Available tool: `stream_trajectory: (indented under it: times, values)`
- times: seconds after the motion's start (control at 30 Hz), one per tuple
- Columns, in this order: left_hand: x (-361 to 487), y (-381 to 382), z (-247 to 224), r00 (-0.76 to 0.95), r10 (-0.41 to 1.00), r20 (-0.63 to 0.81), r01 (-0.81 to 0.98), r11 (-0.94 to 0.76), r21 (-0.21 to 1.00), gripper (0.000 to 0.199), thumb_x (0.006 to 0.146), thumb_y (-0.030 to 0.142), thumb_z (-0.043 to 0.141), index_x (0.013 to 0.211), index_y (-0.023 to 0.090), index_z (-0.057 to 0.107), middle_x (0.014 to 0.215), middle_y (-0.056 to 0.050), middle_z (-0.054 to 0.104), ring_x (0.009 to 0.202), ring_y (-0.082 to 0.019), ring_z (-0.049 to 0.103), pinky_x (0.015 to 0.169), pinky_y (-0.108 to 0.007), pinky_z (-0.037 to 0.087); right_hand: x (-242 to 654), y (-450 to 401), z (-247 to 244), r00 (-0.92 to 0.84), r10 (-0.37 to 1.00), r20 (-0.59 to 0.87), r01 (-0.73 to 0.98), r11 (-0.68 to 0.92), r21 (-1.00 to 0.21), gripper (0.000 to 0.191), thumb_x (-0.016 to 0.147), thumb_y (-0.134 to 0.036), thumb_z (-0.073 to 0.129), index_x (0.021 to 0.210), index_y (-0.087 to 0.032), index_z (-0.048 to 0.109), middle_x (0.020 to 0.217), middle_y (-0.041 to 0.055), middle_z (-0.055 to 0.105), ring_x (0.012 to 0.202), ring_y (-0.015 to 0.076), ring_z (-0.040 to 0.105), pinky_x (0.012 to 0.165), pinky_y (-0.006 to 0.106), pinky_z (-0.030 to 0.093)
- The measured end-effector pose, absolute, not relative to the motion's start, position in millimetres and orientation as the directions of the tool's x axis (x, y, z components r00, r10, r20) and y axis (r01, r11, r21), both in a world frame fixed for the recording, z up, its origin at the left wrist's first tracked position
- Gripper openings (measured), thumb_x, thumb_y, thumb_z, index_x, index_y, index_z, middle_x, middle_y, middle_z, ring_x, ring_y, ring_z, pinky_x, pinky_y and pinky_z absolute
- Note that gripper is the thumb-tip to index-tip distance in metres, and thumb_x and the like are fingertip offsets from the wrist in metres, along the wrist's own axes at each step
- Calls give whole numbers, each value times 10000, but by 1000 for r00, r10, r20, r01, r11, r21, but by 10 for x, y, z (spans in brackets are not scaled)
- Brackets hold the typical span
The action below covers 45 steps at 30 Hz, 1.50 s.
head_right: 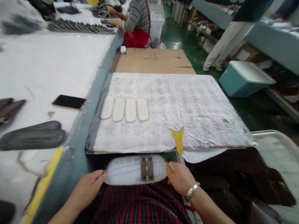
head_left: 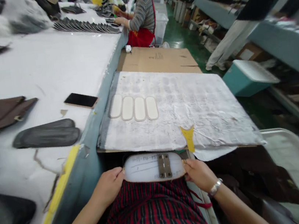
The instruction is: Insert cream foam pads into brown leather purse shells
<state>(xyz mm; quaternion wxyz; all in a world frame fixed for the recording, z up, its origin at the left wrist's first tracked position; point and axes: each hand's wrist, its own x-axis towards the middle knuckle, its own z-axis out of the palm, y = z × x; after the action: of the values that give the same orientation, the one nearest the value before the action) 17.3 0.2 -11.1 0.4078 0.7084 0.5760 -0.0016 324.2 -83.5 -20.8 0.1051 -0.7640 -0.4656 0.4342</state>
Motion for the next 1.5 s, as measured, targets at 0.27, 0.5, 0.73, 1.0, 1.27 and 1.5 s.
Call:
stream_trajectory:
  times: [0.27, 0.5, 0.73, 1.0, 1.27, 1.5]
  values:
    - [113, 129, -134, 344, 702, -623, 677, 274, 683, 215, 729, 282, 347, 602, 166, 475, 532, 20, 490, 462, -122, 523, 397, -219, 436, 3307, -817, -178, 43, 701, -712, 507, -629, -589, 259, 847, -341, 356, 698, -167, 476, 626, 31, 607, 571, 147, 633, 490, 209, 485]
    - [149, 163, -137, 338, 682, -648, 680, 299, 670, 149, 661, 229, 335, 582, 170, 446, 508, 25, 493, 419, -109, 503, 374, -210, 416, 3310, -821, -188, 69, 686, -724, 422, -678, -602, 252, 842, -277, 333, 679, -161, 487, 611, 17, 588, 567, 143, 630, 495, 215, 498]
    - [176, 150, -93, 341, 705, -622, 727, 222, 650, 270, 751, 363, 313, 603, 177, 440, 525, 22, 491, 447, -117, 486, 405, -218, 363, 3293, -839, -172, 77, 689, -720, 436, -673, -597, 252, 836, -318, 363, 682, -165, 491, 626, 21, 597, 559, 135, 623, 479, 202, 479]
    - [156, 224, -132, 432, 797, -422, 792, -112, 600, 365, 747, 389, 433, 479, 179, 299, 482, 55, 292, 504, -97, 315, 497, -237, 203, 3287, -924, -325, 124, 782, -611, 552, -566, -612, 296, 835, -399, 376, 627, -195, 423, 486, -12, 538, 452, 127, 577, 388, 186, 408]
    - [156, 236, -103, 459, 753, -471, 844, -204, 497, 410, 783, 492, 375, 515, 183, 403, 503, 46, 368, 511, -119, 389, 503, -234, 226, 3270, -887, -223, 112, 748, -654, 429, -630, -647, 220, 792, -368, 473, 688, -182, 423, 581, -14, 543, 480, 126, 599, 375, 180, 441]
    - [156, 147, -254, 430, 671, -604, 828, -28, 559, 440, 715, 593, 462, 777, 188, 623, 784, -31, 661, 754, -225, 586, 664, -267, 385, 3219, -970, -259, 1, 664, -748, 271, -720, -639, 255, 775, -371, 515, 884, -146, 465, 545, -31, 525, 422, 113, 565, 359, 201, 473]
